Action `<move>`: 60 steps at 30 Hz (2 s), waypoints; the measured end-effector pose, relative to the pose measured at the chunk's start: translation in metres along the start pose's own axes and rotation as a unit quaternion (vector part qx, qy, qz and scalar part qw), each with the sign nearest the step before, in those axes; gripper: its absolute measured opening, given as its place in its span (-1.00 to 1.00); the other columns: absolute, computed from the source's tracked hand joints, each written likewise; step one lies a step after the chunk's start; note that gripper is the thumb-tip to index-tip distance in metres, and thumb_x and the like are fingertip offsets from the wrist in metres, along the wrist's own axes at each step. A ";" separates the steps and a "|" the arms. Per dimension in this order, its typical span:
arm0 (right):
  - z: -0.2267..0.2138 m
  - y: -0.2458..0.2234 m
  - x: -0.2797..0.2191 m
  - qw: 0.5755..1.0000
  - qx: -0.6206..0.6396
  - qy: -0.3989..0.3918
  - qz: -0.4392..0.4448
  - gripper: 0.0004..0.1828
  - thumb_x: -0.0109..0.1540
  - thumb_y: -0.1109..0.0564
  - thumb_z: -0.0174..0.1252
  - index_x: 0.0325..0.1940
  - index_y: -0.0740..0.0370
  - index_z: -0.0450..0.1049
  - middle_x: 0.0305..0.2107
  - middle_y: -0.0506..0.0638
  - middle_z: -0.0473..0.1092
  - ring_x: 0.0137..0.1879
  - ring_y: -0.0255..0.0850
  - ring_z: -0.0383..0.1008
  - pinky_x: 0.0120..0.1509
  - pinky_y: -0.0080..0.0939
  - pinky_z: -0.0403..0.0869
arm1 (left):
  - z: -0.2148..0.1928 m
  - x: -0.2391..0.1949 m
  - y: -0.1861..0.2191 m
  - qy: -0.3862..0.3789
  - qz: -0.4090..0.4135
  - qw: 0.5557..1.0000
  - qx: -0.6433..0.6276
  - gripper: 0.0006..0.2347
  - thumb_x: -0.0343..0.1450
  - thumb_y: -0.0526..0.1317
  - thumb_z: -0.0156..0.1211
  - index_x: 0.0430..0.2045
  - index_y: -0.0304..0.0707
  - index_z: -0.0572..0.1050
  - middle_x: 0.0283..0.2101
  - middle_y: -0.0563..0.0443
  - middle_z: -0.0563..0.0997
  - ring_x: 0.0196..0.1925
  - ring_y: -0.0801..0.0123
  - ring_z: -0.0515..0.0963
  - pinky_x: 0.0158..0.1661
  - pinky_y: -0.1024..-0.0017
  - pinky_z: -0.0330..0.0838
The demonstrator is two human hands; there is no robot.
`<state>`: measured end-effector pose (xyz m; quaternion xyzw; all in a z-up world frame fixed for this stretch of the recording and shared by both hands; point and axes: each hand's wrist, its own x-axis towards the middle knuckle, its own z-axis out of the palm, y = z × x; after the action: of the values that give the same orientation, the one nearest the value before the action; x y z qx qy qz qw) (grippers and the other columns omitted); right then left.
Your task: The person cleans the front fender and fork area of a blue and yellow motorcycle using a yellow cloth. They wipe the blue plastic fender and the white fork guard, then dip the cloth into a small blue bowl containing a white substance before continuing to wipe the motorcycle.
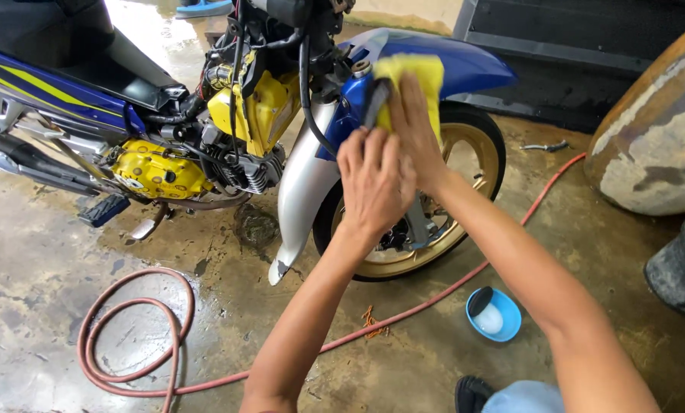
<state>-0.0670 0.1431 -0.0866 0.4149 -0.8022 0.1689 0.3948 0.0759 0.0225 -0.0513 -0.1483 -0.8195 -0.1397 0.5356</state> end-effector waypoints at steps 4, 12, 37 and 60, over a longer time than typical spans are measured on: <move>-0.028 -0.035 0.070 0.992 -0.107 -0.001 -0.067 -0.29 0.63 -0.16 0.06 0.71 -0.03 -0.16 0.58 0.03 -0.31 0.68 0.13 -0.38 0.76 0.36 -0.12 | -0.009 0.008 -0.007 0.005 -0.095 0.995 -0.010 -0.53 0.44 -0.06 0.10 0.20 -0.35 0.38 0.32 -0.25 0.37 0.40 -0.14 0.24 0.29 0.05 0.12; -0.046 -0.031 0.022 0.946 -0.199 0.015 -0.255 -0.50 0.37 -0.15 0.01 0.37 -0.08 0.45 0.37 -0.21 0.32 0.54 0.08 0.14 0.60 0.15 0.21 | 0.008 0.000 0.008 0.054 -0.132 0.982 -0.126 -0.55 0.39 -0.20 0.19 0.15 -0.46 0.39 0.33 -0.50 0.29 0.22 -0.35 0.46 0.19 -0.05 0.40; 0.029 0.024 -0.055 0.998 0.051 0.026 0.006 -0.43 0.55 0.01 -0.35 0.64 0.20 -0.08 0.57 0.19 -0.19 0.64 0.21 -0.22 0.69 0.18 -0.16 | 0.052 -0.028 0.006 -0.023 -0.027 0.996 -0.079 -0.62 0.33 -0.09 0.17 -0.02 -0.27 0.52 0.17 -0.18 0.46 -0.07 -0.02 0.50 -0.16 0.20 0.42; 0.018 -0.003 -0.055 0.990 0.108 0.031 0.085 -0.29 0.55 -0.15 -0.29 0.66 0.24 -0.29 0.60 0.10 -0.21 0.73 0.04 -0.27 0.81 0.15 -0.17 | 0.058 -0.041 0.010 -0.194 0.089 0.969 0.126 -0.40 0.60 0.15 -0.13 0.47 -0.28 0.13 0.52 -0.25 0.14 0.57 0.00 0.06 0.50 0.07 -0.07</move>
<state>-0.0545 0.1601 -0.1409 0.3800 -0.7989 0.3006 0.3563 0.0472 0.0502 -0.1102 -0.1762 -0.9024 0.0446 0.3907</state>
